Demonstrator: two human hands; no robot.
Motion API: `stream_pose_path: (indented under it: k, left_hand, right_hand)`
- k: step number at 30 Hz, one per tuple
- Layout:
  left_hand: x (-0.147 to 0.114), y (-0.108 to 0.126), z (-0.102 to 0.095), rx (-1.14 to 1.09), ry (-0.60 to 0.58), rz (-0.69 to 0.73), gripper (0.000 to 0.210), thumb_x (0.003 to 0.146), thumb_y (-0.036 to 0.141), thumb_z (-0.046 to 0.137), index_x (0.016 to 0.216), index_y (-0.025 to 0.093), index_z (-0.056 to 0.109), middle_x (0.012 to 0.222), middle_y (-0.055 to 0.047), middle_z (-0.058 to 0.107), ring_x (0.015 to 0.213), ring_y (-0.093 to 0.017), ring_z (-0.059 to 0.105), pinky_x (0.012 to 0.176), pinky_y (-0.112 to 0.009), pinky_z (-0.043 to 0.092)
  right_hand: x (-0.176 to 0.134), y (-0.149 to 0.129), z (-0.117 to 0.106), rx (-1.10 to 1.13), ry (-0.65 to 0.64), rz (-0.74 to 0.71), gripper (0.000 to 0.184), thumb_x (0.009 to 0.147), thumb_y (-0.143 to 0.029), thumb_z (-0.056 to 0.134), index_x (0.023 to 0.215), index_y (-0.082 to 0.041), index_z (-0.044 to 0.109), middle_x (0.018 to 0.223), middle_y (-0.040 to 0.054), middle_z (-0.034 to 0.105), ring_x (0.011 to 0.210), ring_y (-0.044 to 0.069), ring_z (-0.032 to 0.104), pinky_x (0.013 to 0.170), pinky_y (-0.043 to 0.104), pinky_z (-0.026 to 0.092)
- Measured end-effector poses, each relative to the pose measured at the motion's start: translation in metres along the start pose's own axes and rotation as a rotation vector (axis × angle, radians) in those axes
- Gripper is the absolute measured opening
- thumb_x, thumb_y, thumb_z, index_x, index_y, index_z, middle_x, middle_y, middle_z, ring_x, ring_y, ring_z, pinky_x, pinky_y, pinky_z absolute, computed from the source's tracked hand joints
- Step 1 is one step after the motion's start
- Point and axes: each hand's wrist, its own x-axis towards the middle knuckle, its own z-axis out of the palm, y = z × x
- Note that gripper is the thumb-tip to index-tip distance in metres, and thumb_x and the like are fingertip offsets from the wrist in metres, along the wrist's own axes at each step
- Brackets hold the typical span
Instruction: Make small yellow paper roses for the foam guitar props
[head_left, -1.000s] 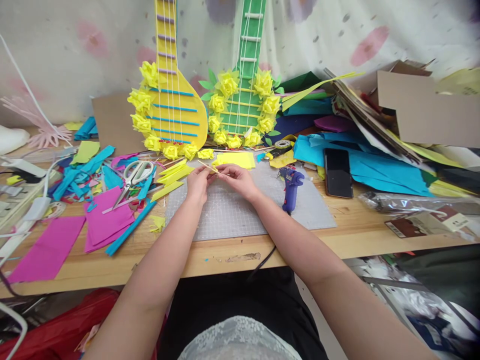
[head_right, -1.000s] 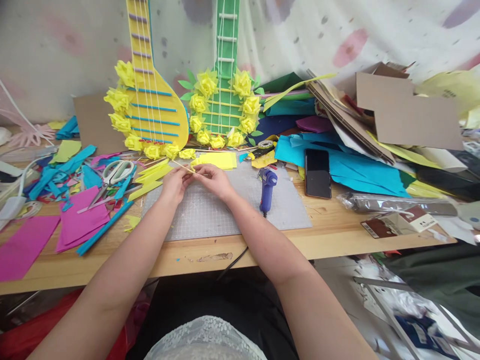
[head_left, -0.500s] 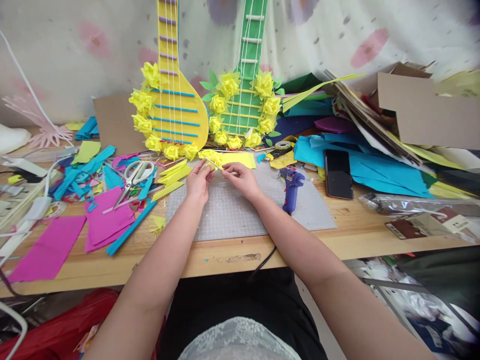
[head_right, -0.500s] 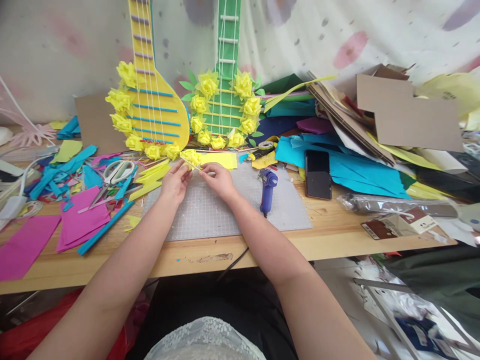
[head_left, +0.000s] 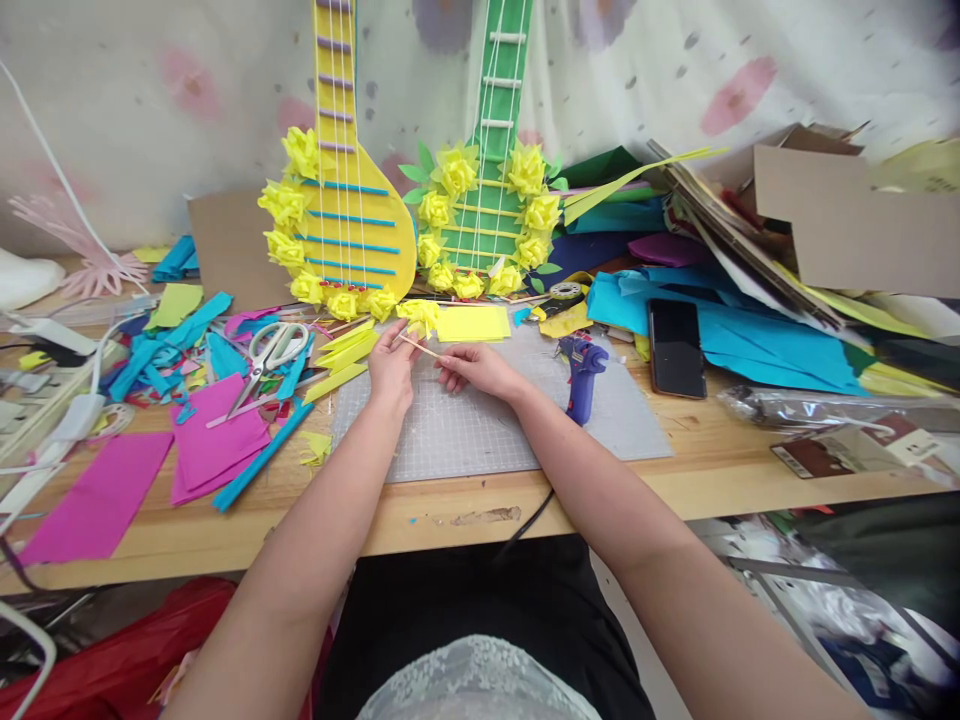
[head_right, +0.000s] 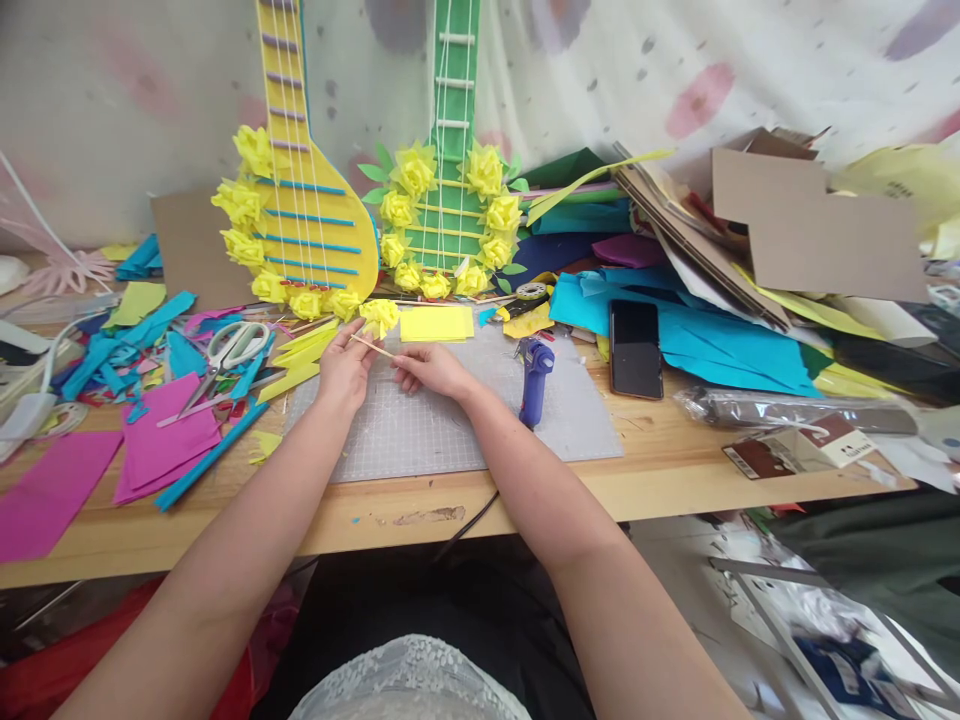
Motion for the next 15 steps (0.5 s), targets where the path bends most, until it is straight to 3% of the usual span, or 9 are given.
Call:
stream_pose_path:
  k: [5,9,15]
  left_hand:
    - [-0.0014,0.0005,-0.0011,0.031,-0.059,0.016,0.026,0.062,0.012,0.067,0.087,0.015,0.059,0.075,-0.002,0.064,0.075,-0.011,0.063,0.082,-0.031,0.05]
    - [-0.0029,0.004,-0.0002,0.049,-0.058,-0.018,0.031,0.061,0.007,0.064,0.09,0.014,0.058,0.071,-0.002,0.064,0.074,-0.013,0.064,0.082,-0.035,0.05]
    - [-0.0067,0.0088,0.002,0.008,-0.165,-0.049,0.039,0.059,-0.004,0.056,0.093,0.015,0.057,0.073,-0.002,0.066,0.076,-0.014,0.065,0.085,-0.036,0.05]
  right_hand:
    - [0.0026,0.0001,-0.0028,0.053,0.155,-0.064,0.028,0.066,-0.042,0.063,0.08,-0.019,0.055,0.053,-0.004,0.057,0.044,0.007,0.051,0.044,0.02,0.043]
    - [0.0016,-0.0036,-0.0068,0.032,0.276,-0.109,0.024,0.063,-0.04,0.063,0.071,-0.018,0.057,0.055,-0.0051,0.051,0.045,0.005,0.043,0.043,0.02,0.04]
    - [0.0023,-0.0054,-0.0095,0.021,0.39,-0.102,0.023,0.062,-0.041,0.062,0.064,-0.018,0.059,0.061,-0.0023,0.053,0.049,0.006,0.04,0.04,0.019,0.036]
